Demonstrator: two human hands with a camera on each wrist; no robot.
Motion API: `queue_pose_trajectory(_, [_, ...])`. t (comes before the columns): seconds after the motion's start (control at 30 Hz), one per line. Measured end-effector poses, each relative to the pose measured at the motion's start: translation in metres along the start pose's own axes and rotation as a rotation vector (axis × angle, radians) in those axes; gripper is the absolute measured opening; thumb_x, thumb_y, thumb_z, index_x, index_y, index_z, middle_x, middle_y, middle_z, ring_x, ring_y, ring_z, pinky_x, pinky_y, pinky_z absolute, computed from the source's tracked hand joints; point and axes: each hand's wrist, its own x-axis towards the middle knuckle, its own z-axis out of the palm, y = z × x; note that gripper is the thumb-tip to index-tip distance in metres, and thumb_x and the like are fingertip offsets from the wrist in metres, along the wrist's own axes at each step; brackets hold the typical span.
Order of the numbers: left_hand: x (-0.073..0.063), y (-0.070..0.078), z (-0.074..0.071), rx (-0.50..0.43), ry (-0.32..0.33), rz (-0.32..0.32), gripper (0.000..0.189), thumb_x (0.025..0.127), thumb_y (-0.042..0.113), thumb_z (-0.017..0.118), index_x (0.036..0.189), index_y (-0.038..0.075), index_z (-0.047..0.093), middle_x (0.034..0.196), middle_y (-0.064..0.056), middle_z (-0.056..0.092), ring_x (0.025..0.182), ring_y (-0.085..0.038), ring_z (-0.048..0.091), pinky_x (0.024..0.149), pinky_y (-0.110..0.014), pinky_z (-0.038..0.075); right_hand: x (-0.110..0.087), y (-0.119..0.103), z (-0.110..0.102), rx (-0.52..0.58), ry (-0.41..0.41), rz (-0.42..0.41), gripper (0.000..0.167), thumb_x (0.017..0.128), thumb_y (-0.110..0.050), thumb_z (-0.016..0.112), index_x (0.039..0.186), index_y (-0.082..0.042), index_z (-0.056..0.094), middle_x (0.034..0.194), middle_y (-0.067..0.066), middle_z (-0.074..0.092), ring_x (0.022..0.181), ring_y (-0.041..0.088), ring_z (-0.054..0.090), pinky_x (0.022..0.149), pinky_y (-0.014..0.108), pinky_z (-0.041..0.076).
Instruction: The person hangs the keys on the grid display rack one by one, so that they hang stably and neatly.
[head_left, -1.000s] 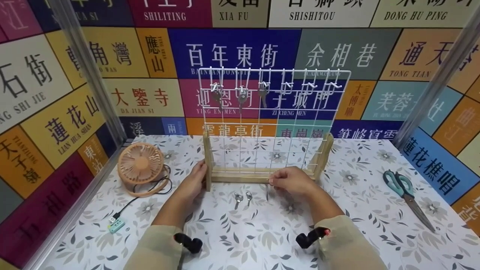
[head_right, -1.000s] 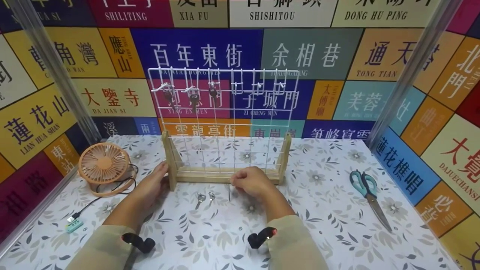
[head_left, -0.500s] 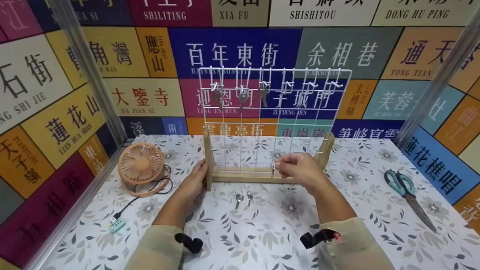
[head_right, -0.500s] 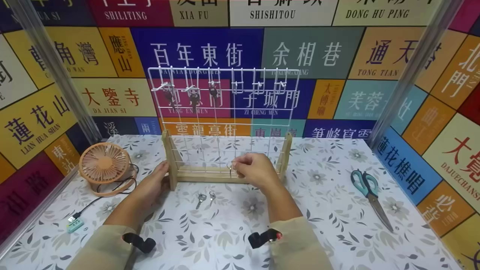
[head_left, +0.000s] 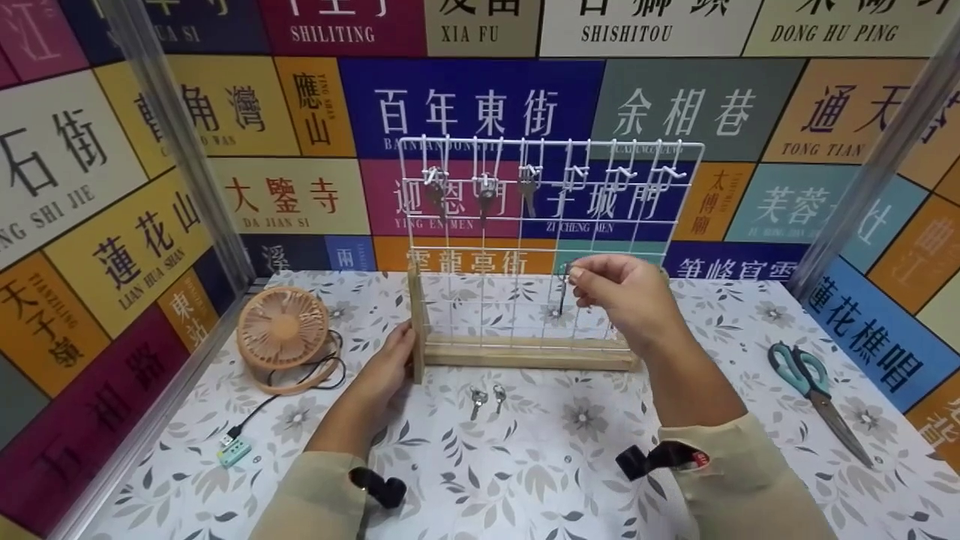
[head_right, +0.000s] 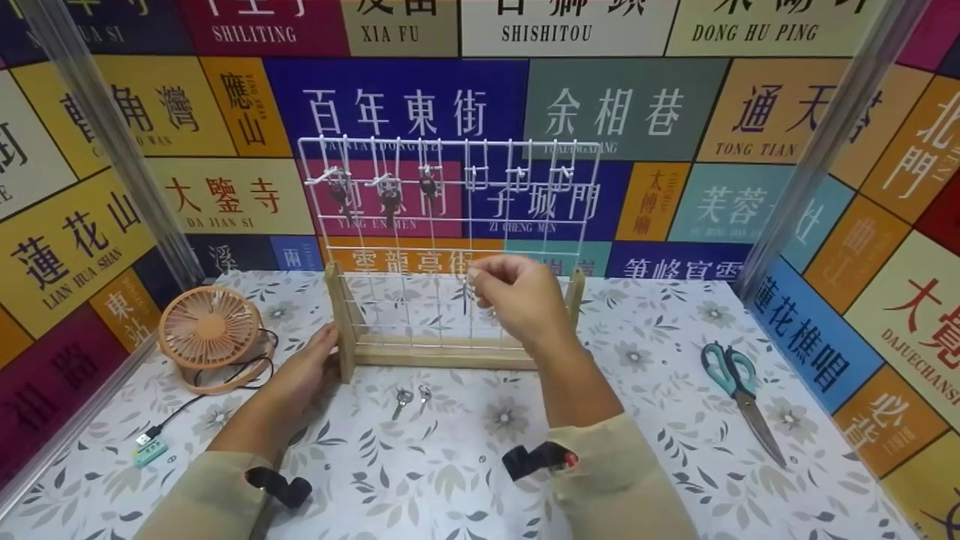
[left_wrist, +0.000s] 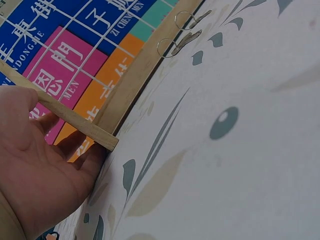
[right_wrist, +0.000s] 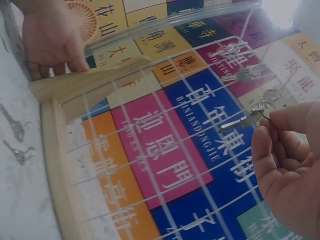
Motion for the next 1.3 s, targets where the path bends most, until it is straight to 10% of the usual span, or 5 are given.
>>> queue_pose_trajectory(0.5, [0.002,-0.001,0.001,0.006,-0.014,0.025,0.061,0.112,0.060,0.041,0.168,0.044,0.026,0.178,-0.003,0.029,0.168,-0.027,0.018,0.139,-0.049,0.011,0.018,-0.069,-0.012,0.219,0.132,-0.122,0.018,0.102,-0.018,0.075,0.111,-0.002,0.077,0.100,0.006,0.073,0.085,0.018,0.069,0.084,0.023,0.064])
queue_pose_trajectory(1.3, [0.000,0.001,0.000,0.039,0.002,0.001,0.059,0.110,0.064,0.041,0.166,0.048,0.029,0.179,0.002,0.028,0.169,-0.024,0.016,0.138,-0.049,0.009,0.038,-0.065,-0.005,0.265,0.211,-0.074,0.025,0.101,-0.024,0.077,0.117,-0.005,0.076,0.109,0.007,0.073,0.098,0.022,0.071,0.090,0.023,0.064])
